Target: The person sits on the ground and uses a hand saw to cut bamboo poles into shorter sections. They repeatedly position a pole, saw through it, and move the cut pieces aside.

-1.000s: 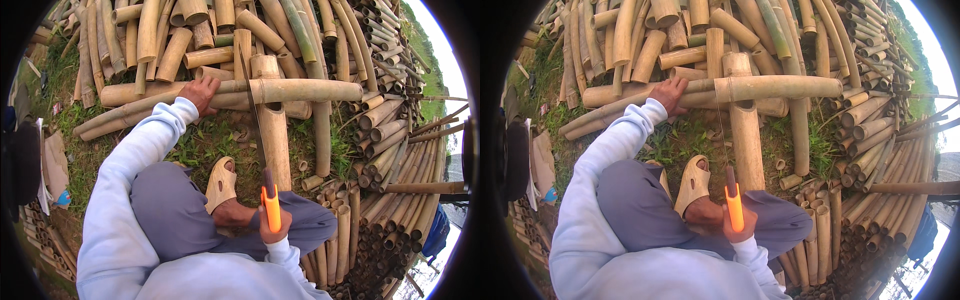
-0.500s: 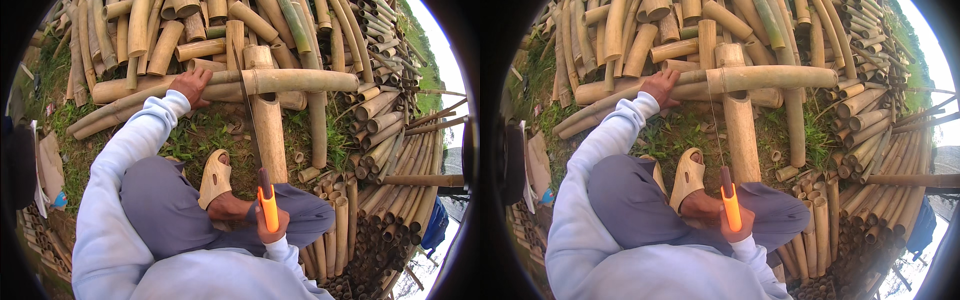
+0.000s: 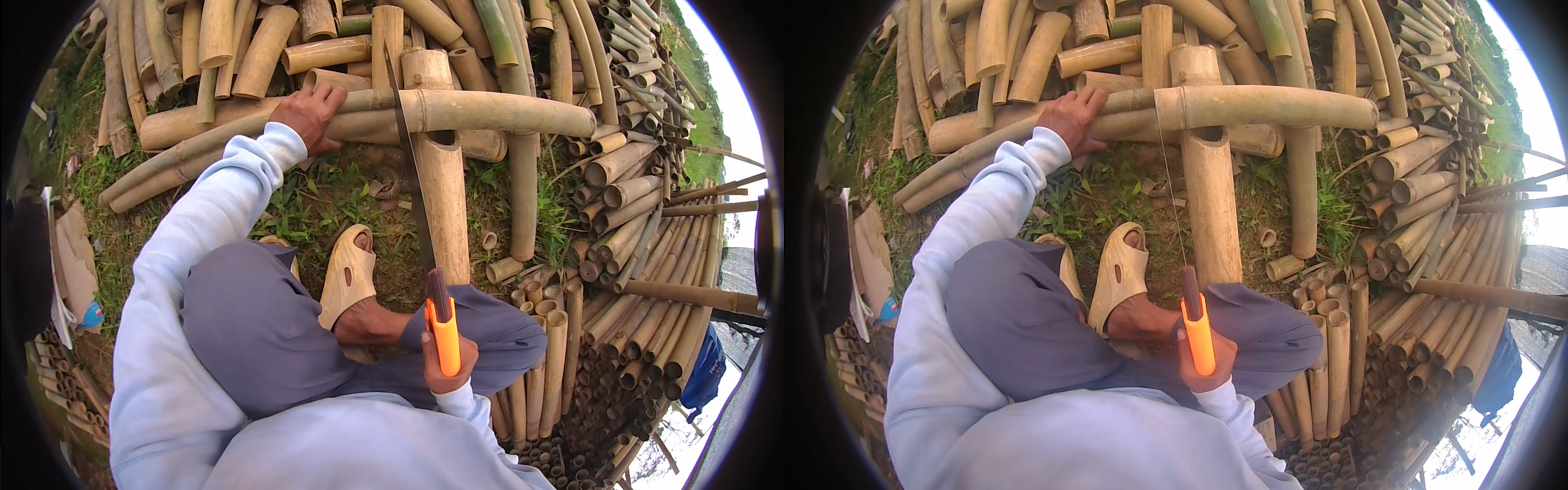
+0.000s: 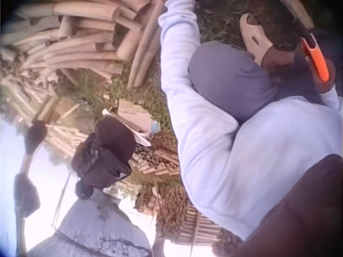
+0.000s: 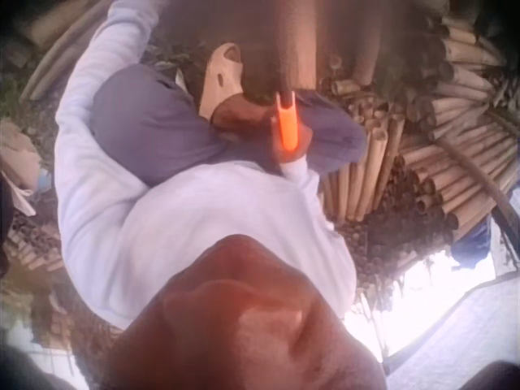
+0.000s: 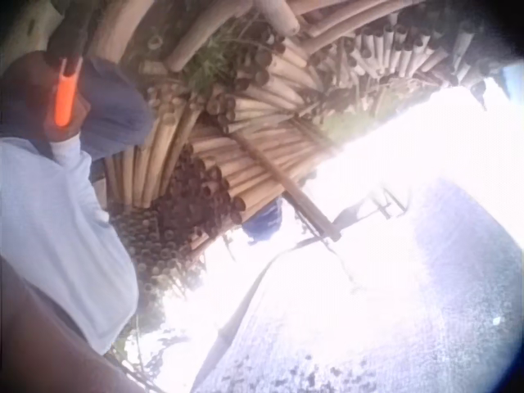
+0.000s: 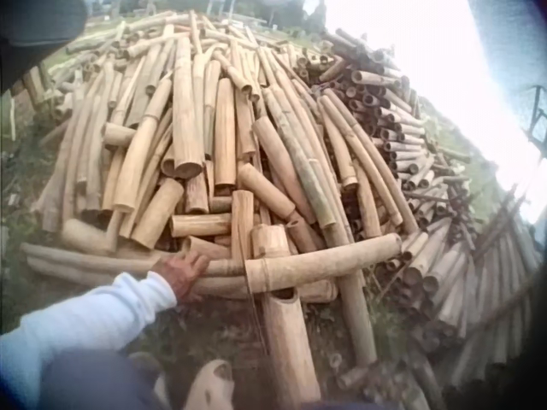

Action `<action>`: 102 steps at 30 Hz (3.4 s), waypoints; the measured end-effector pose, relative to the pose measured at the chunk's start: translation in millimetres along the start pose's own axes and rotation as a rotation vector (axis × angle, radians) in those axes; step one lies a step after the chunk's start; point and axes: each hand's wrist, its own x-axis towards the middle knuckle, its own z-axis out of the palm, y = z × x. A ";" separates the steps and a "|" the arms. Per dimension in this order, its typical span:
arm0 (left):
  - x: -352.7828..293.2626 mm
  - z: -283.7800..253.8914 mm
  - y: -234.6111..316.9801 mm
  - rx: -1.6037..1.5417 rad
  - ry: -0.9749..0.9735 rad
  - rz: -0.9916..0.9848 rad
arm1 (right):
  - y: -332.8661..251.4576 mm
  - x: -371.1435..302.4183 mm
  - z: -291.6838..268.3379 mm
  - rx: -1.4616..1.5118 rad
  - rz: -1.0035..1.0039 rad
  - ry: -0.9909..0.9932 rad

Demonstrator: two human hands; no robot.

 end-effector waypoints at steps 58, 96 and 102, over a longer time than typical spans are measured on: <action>2.8 1.0 -6.1 0.016 0.034 0.043 | 0.4 -22.6 -1.0 0.004 0.061 -0.022; 19.4 -10.7 7.4 0.002 -0.081 0.041 | 12.6 130.8 59.4 0.229 0.037 0.070; 6.0 -2.9 -5.2 0.034 -0.022 0.018 | 1.9 -27.0 -3.5 0.025 0.107 -0.020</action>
